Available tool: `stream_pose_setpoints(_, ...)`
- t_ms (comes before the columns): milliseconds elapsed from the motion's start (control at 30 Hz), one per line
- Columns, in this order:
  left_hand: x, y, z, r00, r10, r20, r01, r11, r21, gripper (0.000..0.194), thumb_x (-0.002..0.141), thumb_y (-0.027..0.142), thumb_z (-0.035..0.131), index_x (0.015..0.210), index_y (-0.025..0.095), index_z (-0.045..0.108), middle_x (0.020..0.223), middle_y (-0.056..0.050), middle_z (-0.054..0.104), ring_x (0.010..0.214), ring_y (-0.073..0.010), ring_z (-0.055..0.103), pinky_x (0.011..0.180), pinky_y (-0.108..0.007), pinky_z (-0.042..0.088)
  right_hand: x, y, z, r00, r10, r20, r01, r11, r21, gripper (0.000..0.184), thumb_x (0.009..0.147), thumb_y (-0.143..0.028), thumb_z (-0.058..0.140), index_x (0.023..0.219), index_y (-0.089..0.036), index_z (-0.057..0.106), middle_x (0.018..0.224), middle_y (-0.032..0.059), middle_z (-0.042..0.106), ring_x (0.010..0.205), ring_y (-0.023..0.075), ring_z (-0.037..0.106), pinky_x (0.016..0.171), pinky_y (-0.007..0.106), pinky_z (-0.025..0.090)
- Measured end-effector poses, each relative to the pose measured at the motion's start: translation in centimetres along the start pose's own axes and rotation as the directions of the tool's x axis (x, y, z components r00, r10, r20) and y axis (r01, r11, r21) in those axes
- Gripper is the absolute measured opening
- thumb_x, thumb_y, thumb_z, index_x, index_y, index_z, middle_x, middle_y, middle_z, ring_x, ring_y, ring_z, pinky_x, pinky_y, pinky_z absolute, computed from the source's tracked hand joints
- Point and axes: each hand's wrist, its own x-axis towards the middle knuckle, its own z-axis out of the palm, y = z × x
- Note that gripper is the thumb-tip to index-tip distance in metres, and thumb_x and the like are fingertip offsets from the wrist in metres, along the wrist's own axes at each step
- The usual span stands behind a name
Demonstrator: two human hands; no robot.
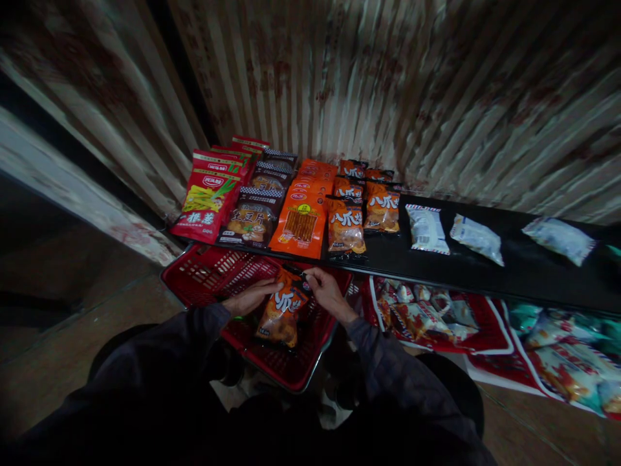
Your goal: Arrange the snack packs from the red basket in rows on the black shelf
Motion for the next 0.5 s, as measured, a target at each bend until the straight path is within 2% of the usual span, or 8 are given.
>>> stream_pose_setpoints(200, -0.2, 0.4, 1.2, 1.0, 0.02, -0.013, -0.02, 1.0, 0.009, 0.066, 0.06, 0.059, 0.083, 0.11, 0.016, 0.072, 0.115, -0.012, 0.074, 0.113, -0.0321, 0.065, 0.103, -0.043, 0.044, -0.6, -0.9, -0.6, 0.997, -0.01, -0.079, 0.015, 0.998, 0.058, 0.035, 0.076, -0.053, 0.068, 0.092, -0.021, 0.067, 0.08, 0.0002, 0.067, 0.074, 0.0151, 0.059, 0.07, 0.029, 0.048)
stream_pose_setpoints(300, -0.4, 0.7, 2.0, 0.999, 0.041, -0.02, -0.041, 0.999, 0.005, 0.066, 0.063, 0.06, 0.081, 0.111, 0.015, 0.072, 0.114, -0.012, 0.074, 0.112, -0.0323, 0.065, 0.102, -0.044, 0.045, -0.8, -1.2, -0.9, 0.992, 0.012, -0.124, -0.002, 0.997, 0.081, 0.04, 0.074, -0.055, 0.07, 0.094, -0.021, 0.067, 0.078, -0.0001, 0.066, 0.073, 0.015, 0.058, 0.072, 0.029, 0.049)
stream_pose_setpoints(400, -0.4, 1.0, 2.4, 0.997, 0.072, -0.036, -0.072, 0.997, 0.011, 0.066, 0.064, 0.057, 0.081, 0.114, 0.016, 0.071, 0.114, -0.012, 0.074, 0.112, -0.0322, 0.066, 0.101, -0.044, 0.045, -1.3, -1.5, -1.1, 0.984, 0.045, -0.172, -0.023, 0.991, 0.13, 0.045, 0.077, -0.059, 0.068, 0.101, -0.021, 0.068, 0.086, 0.0006, 0.067, 0.081, 0.0161, 0.06, 0.08, 0.031, 0.05)
stream_pose_setpoints(500, -0.2, 1.1, 2.5, 0.994, 0.091, -0.057, -0.09, 0.996, 0.017, 0.068, 0.062, 0.056, 0.083, 0.116, 0.016, 0.07, 0.115, -0.011, 0.074, 0.11, -0.0319, 0.066, 0.102, -0.044, 0.045, -1.9, -1.7, -1.1, 0.988, 0.062, -0.143, -0.03, 0.976, 0.218, 0.047, 0.079, -0.064, 0.064, 0.101, -0.023, 0.069, 0.099, 0.0019, 0.07, 0.095, 0.0183, 0.062, 0.091, 0.033, 0.049)
